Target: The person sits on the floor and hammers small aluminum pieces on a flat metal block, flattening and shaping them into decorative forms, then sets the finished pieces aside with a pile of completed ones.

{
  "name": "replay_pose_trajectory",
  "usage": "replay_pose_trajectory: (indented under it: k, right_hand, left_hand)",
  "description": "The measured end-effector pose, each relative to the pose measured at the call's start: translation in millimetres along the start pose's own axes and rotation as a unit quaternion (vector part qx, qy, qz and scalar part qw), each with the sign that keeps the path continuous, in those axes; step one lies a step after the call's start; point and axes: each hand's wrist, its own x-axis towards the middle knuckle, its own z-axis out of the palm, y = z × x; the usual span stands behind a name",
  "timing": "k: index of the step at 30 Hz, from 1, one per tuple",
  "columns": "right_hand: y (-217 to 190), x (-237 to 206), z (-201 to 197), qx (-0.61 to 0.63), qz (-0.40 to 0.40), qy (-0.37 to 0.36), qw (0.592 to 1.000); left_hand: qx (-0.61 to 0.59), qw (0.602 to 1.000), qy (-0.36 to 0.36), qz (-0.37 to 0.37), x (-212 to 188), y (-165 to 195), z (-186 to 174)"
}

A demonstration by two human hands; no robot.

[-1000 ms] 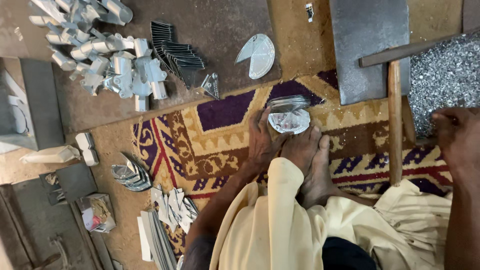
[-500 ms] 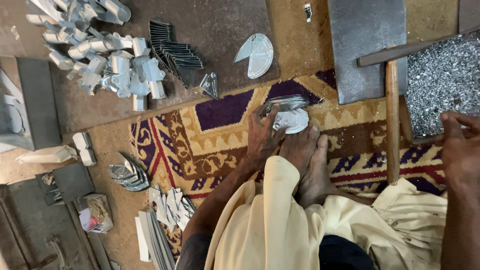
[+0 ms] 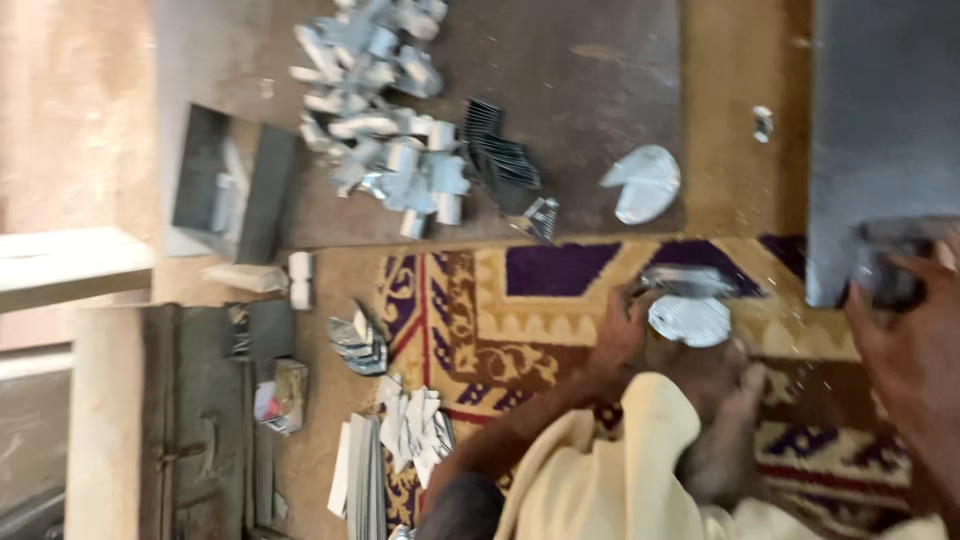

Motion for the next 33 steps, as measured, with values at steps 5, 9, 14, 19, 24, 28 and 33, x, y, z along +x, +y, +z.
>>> replay_pose_trajectory:
  k: [5, 9, 14, 19, 24, 28, 33]
  right_hand:
    - [27.6, -43.1, 15.4, 0.009, 0.052, 0.003, 0.999]
    - [34.9, -69.2, 21.8, 0.075, 0.071, -0.011, 0.995]
    - [7.5, -78.0, 6.9, 0.1, 0.062, 0.011, 0.993]
    - [-14.8, -78.9, -14.6, -0.07, -0.028, 0.037, 0.996]
    - [19.3, -72.0, -26.8, -0.076, -0.102, 0.226, 0.966]
    - [52.5, -65.2, -19.5, 0.089, 0.04, 0.129, 0.987]
    - [59.5, -62.2, -11.8, 0.307, 0.272, 0.04, 0.911]
  left_hand:
    - [0.038, 0.998, 0.046, 0.013, -16.9, -6.4, -8.7]
    - [-0.257, 0.946, -0.081, -0.177, -1.3, -40.6, -8.4]
    - [-0.288, 0.935, -0.097, -0.182, -5.5, -48.6, -15.2]
    - [-0.262, 0.957, -0.098, -0.075, -3.2, -6.7, -36.8]
    - [-0.227, 0.948, -0.201, -0.091, 17.2, 35.7, -9.1]
    - [-0.207, 0.963, -0.17, 0.004, 32.3, 72.2, 18.1]
    - [-0.189, 0.968, -0.156, -0.058, 46.9, 105.4, 33.6]
